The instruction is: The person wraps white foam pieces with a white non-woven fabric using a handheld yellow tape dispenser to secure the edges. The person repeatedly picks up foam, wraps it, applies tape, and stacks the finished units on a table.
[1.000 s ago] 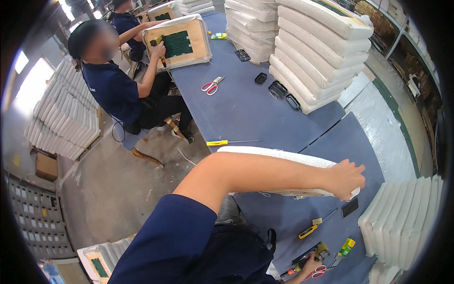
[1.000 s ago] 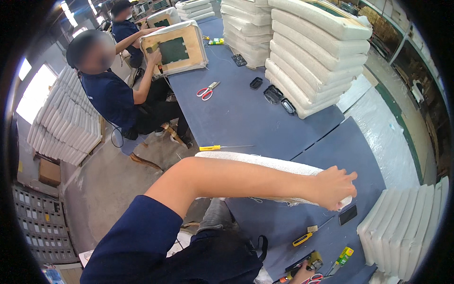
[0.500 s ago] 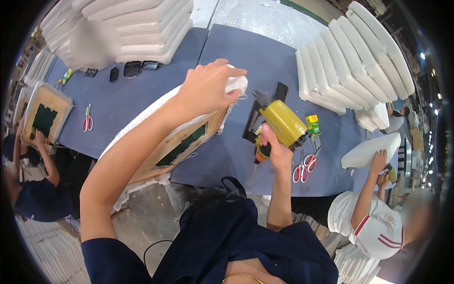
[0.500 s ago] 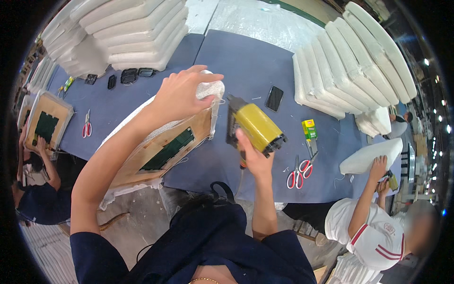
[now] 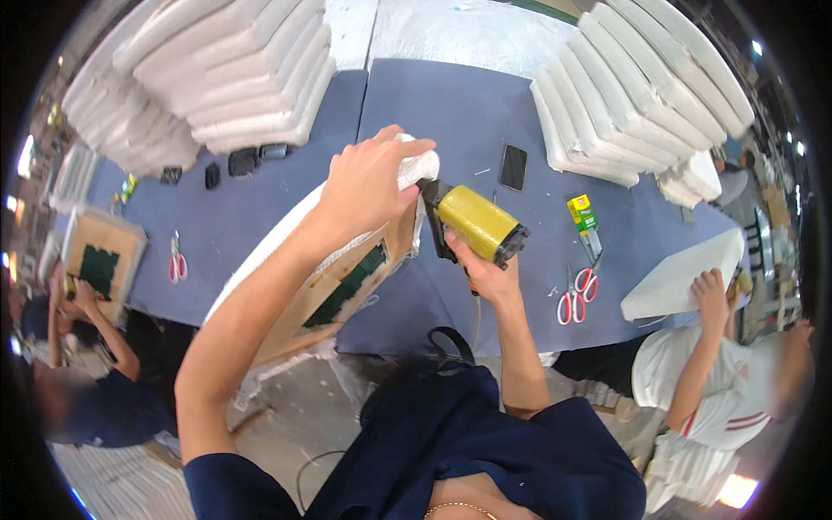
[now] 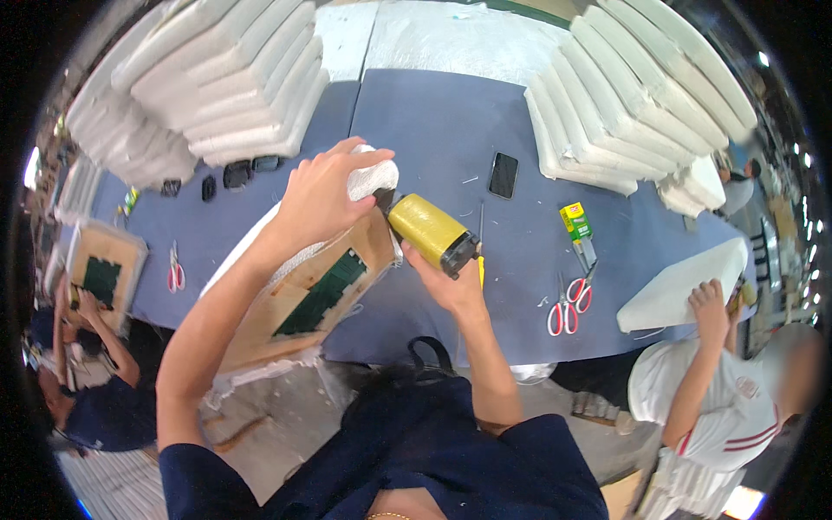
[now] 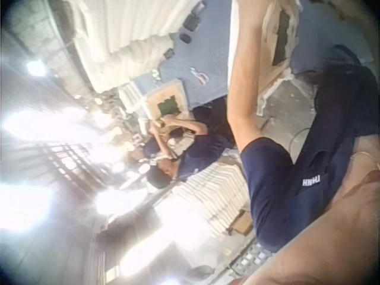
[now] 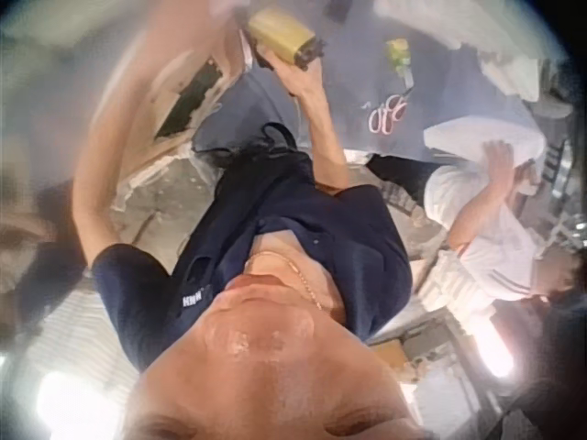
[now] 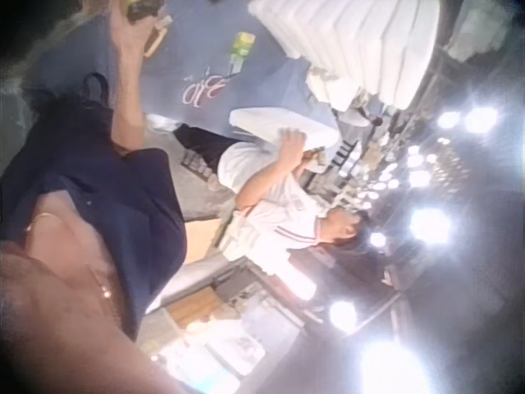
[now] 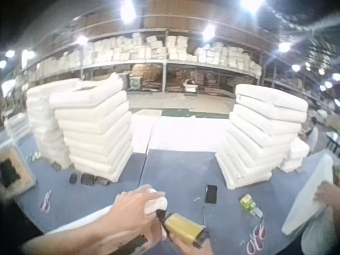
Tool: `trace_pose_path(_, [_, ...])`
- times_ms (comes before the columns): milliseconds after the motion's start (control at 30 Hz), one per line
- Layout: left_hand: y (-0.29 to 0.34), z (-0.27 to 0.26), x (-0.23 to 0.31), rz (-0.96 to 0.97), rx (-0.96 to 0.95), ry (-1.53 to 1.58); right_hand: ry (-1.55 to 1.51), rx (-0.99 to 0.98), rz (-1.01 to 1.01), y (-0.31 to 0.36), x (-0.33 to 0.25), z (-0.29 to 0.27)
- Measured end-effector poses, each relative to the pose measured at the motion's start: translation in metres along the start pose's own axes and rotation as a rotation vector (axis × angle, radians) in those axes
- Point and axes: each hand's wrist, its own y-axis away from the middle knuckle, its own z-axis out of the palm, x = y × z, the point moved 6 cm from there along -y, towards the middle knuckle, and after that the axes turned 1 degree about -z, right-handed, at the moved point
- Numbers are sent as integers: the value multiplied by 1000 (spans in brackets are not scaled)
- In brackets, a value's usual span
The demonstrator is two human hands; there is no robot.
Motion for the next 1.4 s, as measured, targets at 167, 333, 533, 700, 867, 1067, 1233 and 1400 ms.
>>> trace_pose_path(167, [-6, -5, -33, 158, -153, 216, -153, 16, 22, -1, 1, 7])
trace_pose_path(333, [-13, -10, -67, -106, -281, 494, -201, 63, 42, 4, -5, 11])
trace_pose_path(533, [-5, 15, -74, -125, -396, 253, -120, 158, -33, 7, 0, 28])
trace_pose_path(700, [19, -2, -41, 92, -66, -312, -44, 194, -243, -2, -9, 36])
trace_pose_path(867, [31, -4, -13, 172, 39, -473, -134, 73, -1, -2, -10, 33])
trace_pose_path(1067, [35, -5, -5, 179, 7, -424, -169, -22, -21, 5, -12, 36])
trace_pose_path(1233, [38, -3, 1, 156, -54, -405, -158, -75, -9, 16, -5, 36])
trace_pose_path(1400, [41, -4, 4, 195, -64, -442, -108, -40, -73, 24, -2, 39])
